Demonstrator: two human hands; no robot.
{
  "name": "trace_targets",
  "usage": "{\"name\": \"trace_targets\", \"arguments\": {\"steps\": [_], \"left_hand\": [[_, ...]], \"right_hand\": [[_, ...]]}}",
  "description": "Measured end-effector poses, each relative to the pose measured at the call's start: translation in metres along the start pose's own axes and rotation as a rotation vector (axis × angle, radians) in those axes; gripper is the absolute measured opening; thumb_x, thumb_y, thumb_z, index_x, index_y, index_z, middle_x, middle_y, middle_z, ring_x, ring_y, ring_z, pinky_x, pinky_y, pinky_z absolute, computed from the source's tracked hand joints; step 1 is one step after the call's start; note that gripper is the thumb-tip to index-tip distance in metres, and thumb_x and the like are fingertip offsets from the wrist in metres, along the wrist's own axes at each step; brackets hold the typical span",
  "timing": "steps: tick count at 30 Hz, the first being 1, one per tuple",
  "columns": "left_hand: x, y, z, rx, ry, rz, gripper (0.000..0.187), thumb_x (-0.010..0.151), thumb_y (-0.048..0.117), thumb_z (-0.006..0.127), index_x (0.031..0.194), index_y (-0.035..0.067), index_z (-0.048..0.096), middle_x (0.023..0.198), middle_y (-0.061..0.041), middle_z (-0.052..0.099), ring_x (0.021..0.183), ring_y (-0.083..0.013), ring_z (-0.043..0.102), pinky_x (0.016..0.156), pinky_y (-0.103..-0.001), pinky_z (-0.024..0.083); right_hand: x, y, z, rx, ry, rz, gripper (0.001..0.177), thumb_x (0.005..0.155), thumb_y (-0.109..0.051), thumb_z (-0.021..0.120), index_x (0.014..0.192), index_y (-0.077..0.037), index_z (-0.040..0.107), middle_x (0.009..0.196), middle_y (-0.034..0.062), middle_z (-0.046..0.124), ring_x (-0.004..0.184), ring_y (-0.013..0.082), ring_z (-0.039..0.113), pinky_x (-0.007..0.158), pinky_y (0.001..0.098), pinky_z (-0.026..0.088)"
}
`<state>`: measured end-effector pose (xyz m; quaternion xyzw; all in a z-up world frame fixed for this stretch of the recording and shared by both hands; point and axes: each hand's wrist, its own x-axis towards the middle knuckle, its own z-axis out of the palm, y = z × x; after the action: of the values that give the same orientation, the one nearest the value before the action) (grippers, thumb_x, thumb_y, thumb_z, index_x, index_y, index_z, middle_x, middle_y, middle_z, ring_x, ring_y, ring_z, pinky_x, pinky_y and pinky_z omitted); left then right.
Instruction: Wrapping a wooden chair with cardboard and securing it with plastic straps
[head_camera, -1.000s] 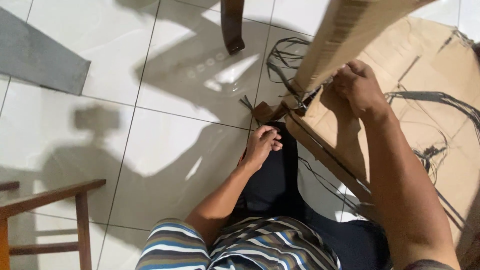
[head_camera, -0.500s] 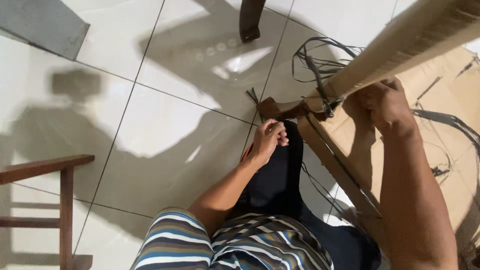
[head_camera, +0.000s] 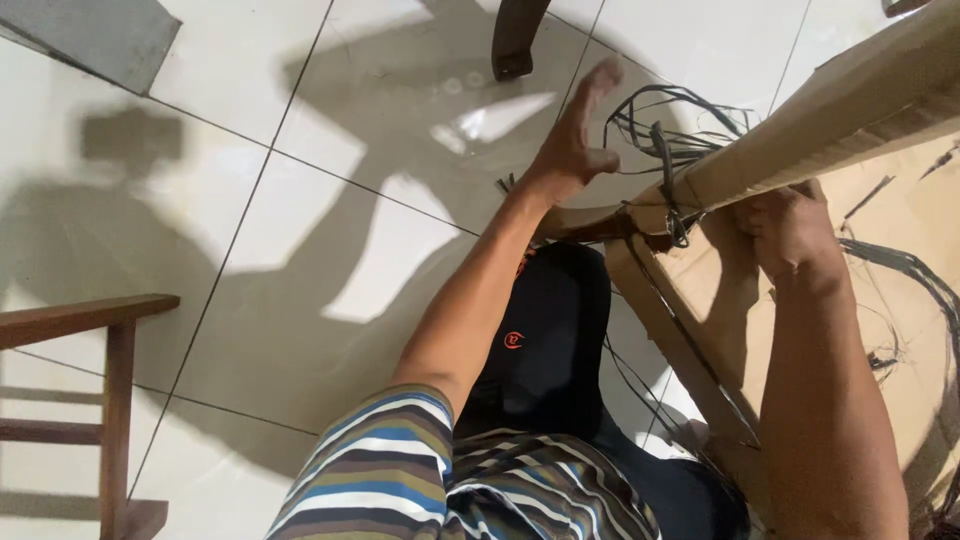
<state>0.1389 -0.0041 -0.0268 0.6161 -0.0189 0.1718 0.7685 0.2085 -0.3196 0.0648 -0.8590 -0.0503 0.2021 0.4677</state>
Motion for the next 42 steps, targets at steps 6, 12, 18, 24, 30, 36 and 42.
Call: {"name": "trace_targets", "arguments": {"steps": [6,12,18,24,30,36,42], "left_hand": [[0.019,-0.003,0.017,0.193,-0.087,-0.029,0.038,0.085,0.020,0.072,0.117,0.011,0.053,0.111,-0.006,0.060,0.099,-0.0195,0.055,0.085,-0.034,0.050],[0.021,0.014,-0.016,-0.569,0.006,-0.215,0.021,0.092,0.012,0.056,0.075,0.003,0.065,0.070,-0.010,0.071,0.069,-0.0193,0.070,0.063,-0.022,0.059],[0.016,0.032,-0.019,-1.235,0.130,-0.401,0.007,0.086,0.006,0.065,0.082,0.001,0.062,0.076,-0.015,0.073,0.075,-0.0297,0.076,0.080,-0.039,0.065],[-0.002,0.044,-0.029,-1.193,0.196,-0.398,0.019,0.085,0.015,0.076,0.075,0.007,0.063,0.068,-0.007,0.066,0.066,-0.0240,0.070,0.080,-0.045,0.065],[0.001,0.055,-0.026,-1.042,0.223,-0.406,0.025,0.084,0.024,0.078,0.072,0.011,0.060,0.054,0.004,0.045,0.045,-0.0111,0.047,0.050,-0.031,0.050],[0.011,0.063,-0.020,-0.735,0.249,-0.277,0.025,0.090,0.028,0.075,0.083,0.004,0.069,0.050,0.006,0.041,0.035,-0.0083,0.040,0.034,-0.025,0.033],[0.012,0.062,-0.015,-0.662,0.262,-0.281,0.027,0.089,0.031,0.075,0.082,0.007,0.069,0.052,0.004,0.040,0.038,-0.0059,0.026,0.035,-0.024,0.022]], "right_hand": [[-0.020,-0.037,0.022,0.336,0.031,0.064,0.014,0.099,-0.003,0.052,0.110,-0.010,0.058,0.076,-0.0035,0.050,0.060,0.0029,0.043,0.054,0.0191,0.032],[-0.025,-0.057,0.033,0.126,-0.052,-0.046,0.011,0.101,-0.006,0.048,0.100,-0.007,0.059,0.075,0.0004,0.049,0.060,0.0074,0.041,0.052,0.0246,0.033],[-0.044,-0.111,0.064,-0.160,-0.073,-0.058,0.032,0.096,0.006,0.051,0.126,0.003,0.061,0.121,0.0247,0.067,0.095,0.0315,0.068,0.081,0.0433,0.059],[-0.019,-0.048,0.040,-0.841,0.284,-0.480,0.022,0.112,0.004,0.063,0.092,0.007,0.070,0.076,0.0179,0.070,0.048,0.0225,0.060,0.038,0.0304,0.048],[-0.049,-0.103,0.050,-0.759,0.453,-0.462,0.013,0.109,-0.004,0.069,0.100,0.000,0.077,0.085,0.0116,0.076,0.053,0.0165,0.062,0.041,0.0300,0.047],[-0.070,-0.124,0.021,-0.542,0.418,-0.343,0.017,0.115,-0.014,0.071,0.102,-0.003,0.074,0.072,0.0043,0.063,0.049,0.0101,0.041,0.042,0.0265,0.032],[-0.083,-0.105,-0.011,0.026,-0.065,-0.092,0.011,0.102,-0.018,0.066,0.093,-0.013,0.067,0.065,-0.0025,0.054,0.047,0.0079,0.037,0.047,0.0259,0.028]]}}
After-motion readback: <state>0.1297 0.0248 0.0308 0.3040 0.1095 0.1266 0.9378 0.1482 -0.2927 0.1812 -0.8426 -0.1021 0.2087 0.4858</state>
